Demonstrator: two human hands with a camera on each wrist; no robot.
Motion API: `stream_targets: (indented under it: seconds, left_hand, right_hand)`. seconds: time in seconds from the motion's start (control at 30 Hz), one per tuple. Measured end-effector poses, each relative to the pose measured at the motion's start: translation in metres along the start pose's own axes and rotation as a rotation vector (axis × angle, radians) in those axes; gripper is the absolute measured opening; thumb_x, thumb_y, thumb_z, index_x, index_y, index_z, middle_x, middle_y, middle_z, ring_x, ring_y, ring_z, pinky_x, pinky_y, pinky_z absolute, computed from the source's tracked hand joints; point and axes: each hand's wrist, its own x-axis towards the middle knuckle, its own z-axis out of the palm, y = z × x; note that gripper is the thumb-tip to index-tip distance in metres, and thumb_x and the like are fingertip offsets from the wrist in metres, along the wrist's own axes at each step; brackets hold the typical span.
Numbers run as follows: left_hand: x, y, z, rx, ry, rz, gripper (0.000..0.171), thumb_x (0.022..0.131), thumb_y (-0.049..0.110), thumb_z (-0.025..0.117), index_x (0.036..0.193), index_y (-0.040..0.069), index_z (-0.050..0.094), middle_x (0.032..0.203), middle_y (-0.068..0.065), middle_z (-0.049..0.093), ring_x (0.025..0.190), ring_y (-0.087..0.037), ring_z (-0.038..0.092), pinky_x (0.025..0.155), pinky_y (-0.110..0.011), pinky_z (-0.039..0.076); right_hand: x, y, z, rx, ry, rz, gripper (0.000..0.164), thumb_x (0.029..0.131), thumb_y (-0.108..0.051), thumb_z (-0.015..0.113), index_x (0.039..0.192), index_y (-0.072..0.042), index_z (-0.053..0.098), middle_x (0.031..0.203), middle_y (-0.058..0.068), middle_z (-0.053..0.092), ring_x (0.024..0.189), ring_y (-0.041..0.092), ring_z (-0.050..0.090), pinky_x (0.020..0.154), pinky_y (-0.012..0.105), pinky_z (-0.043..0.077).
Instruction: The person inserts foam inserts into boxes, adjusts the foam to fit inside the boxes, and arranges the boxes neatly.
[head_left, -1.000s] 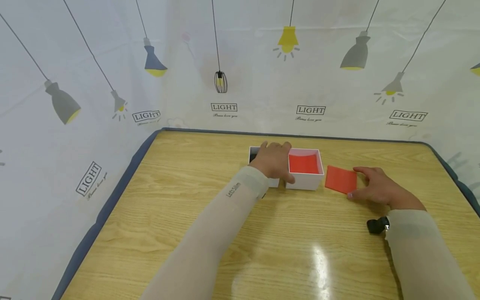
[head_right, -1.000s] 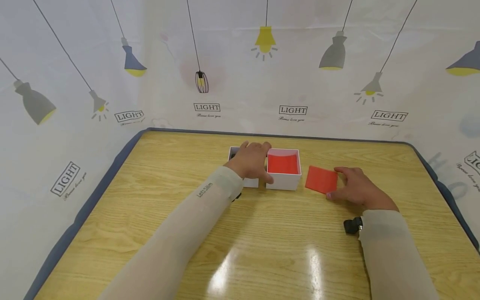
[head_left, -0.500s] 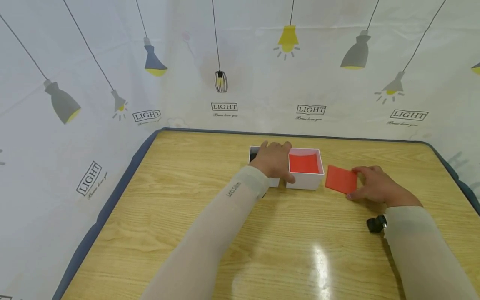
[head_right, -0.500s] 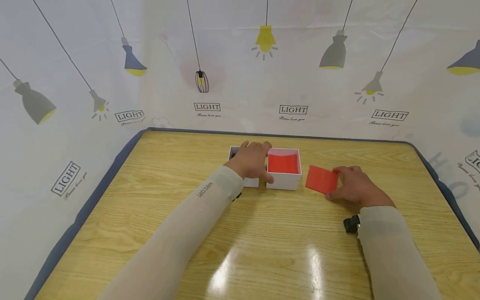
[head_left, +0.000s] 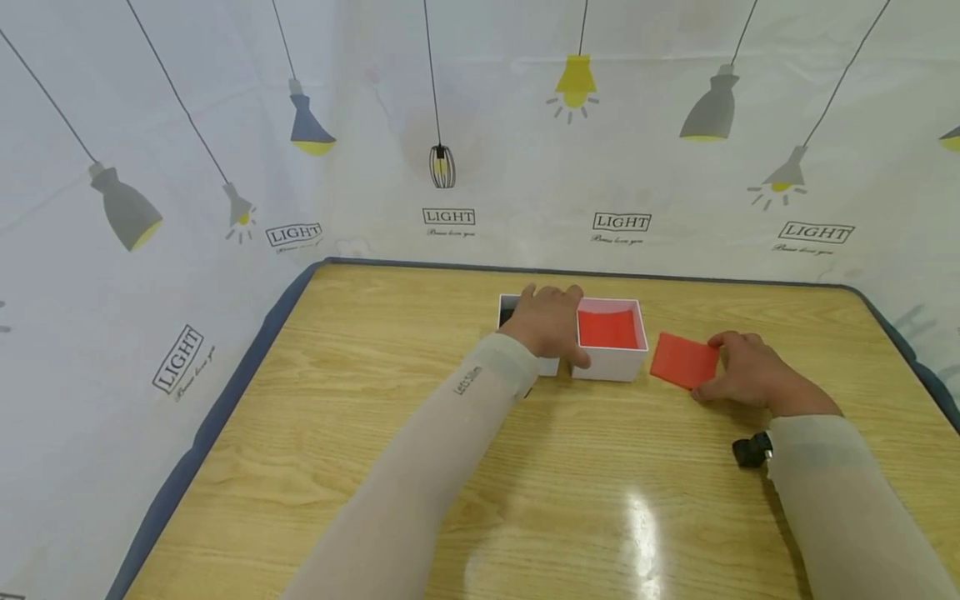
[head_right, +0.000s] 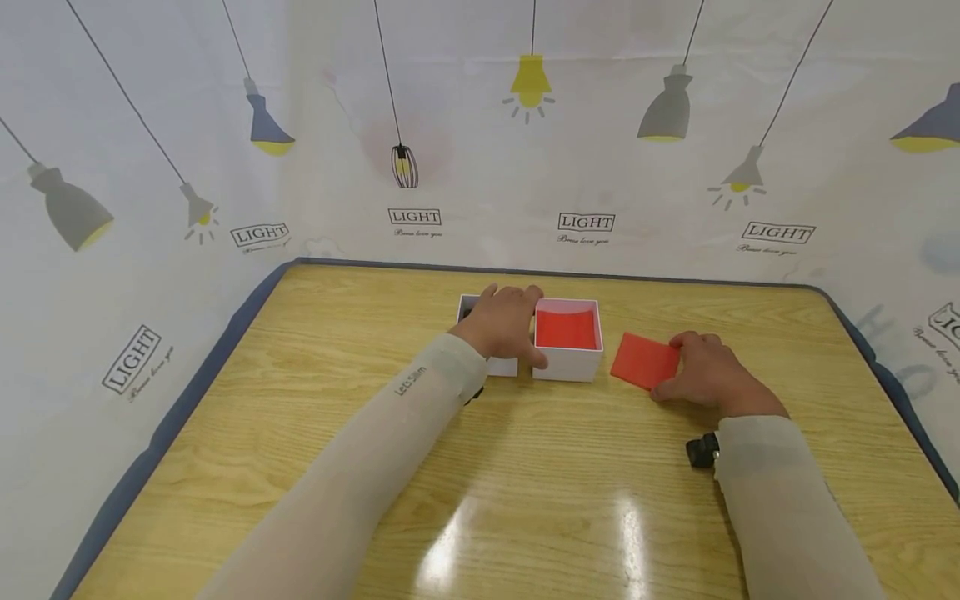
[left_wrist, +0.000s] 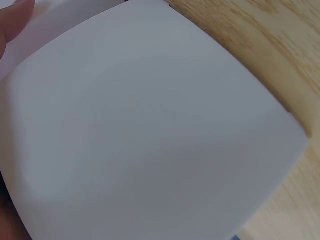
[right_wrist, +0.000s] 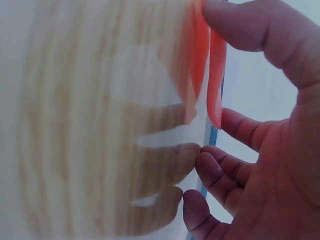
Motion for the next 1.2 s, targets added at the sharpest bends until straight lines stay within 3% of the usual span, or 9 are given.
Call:
stream_targets:
  seconds: [0.63, 1.2]
  left_hand:
    - [-0.0016, -0.0010, 0.0016, 0.016, 0.011, 0.000, 0.104, 0.078, 0.063, 0.086, 0.160, 0.022, 0.036, 0.155, 0.004, 0.055, 0.149, -0.019, 0.041, 0.131, -0.047, 0.017]
    - [-0.0050, 0.0016, -0.0018, 0.004, 0.005, -0.013, 0.105, 0.078, 0.061, 0.087, 0.161, 0.023, 0.036, 0.156, 0.005, 0.055, 0.151, -0.018, 0.039, 0.131, -0.045, 0.015]
  right_hand:
    - [-0.0025, -0.0010, -0.0013, 0.062, -0.008, -0.009, 0.109, 0.081, -0.044, 0.087, 0.151, 0.014, 0.028, 0.143, 0.039, 0.034, 0.121, 0.050, 0.042, 0.103, 0.070, 0.043]
    - [-0.0012, 0.0036, -0.0081, 0.136, -0.022, -0.051, 0.108, 0.085, -0.035, 0.086, 0.152, 0.018, 0.021, 0.154, 0.049, 0.023, 0.139, 0.067, 0.031, 0.110, 0.075, 0.036]
